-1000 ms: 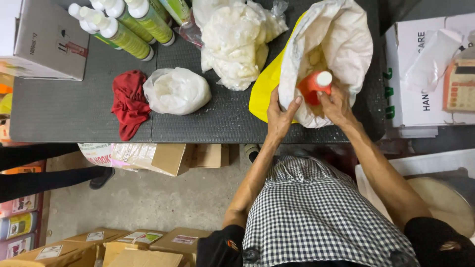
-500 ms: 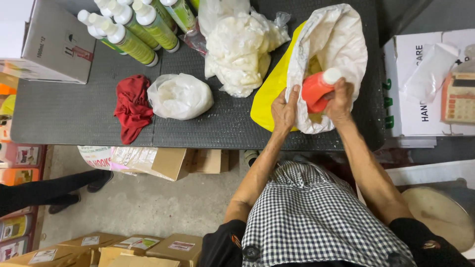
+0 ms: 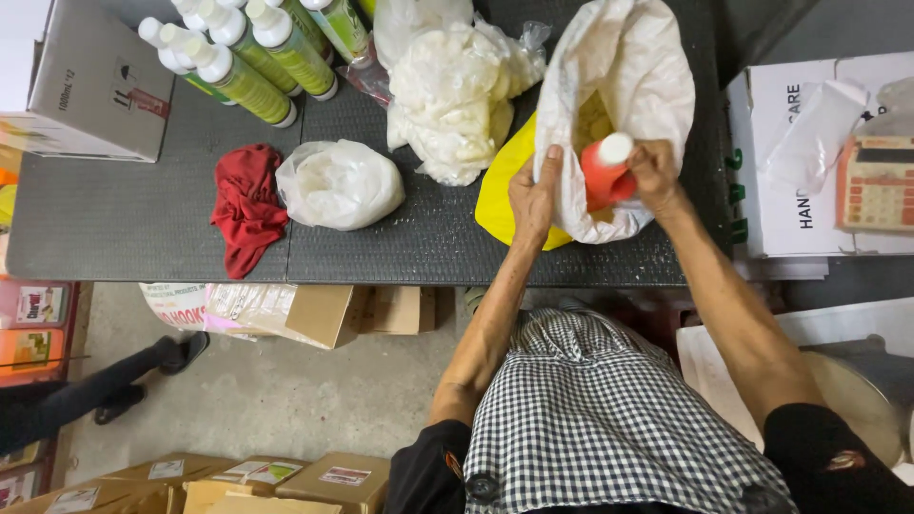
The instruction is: Scooping white powder from large sacks into small plastic bags and weighing them on a scale.
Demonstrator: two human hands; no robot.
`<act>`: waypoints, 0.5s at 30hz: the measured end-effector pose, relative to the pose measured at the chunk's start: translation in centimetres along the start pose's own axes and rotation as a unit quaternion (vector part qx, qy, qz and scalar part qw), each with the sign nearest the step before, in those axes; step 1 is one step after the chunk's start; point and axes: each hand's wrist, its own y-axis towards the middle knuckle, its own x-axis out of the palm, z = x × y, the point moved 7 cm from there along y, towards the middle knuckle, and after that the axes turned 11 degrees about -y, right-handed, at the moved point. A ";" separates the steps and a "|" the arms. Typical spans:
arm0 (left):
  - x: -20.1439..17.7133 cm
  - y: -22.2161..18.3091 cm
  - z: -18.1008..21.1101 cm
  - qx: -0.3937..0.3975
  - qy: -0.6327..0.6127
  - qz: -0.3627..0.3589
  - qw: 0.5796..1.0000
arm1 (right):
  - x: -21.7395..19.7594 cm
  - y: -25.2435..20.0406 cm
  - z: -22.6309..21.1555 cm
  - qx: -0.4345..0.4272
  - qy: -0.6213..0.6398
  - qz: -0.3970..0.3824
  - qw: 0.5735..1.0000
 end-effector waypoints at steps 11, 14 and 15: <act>-0.1 0.3 -1.2 0.022 0.087 -0.004 0.996 | 2.9 5.0 -18.7 -0.054 0.377 -0.068 0.922; 0.2 0.0 0.3 0.099 0.162 -0.003 0.982 | 0.5 6.0 -16.4 -0.055 0.351 0.083 0.931; 0.3 -0.2 0.8 0.086 0.197 0.000 0.977 | -0.4 6.1 -16.2 -0.049 0.353 0.157 0.921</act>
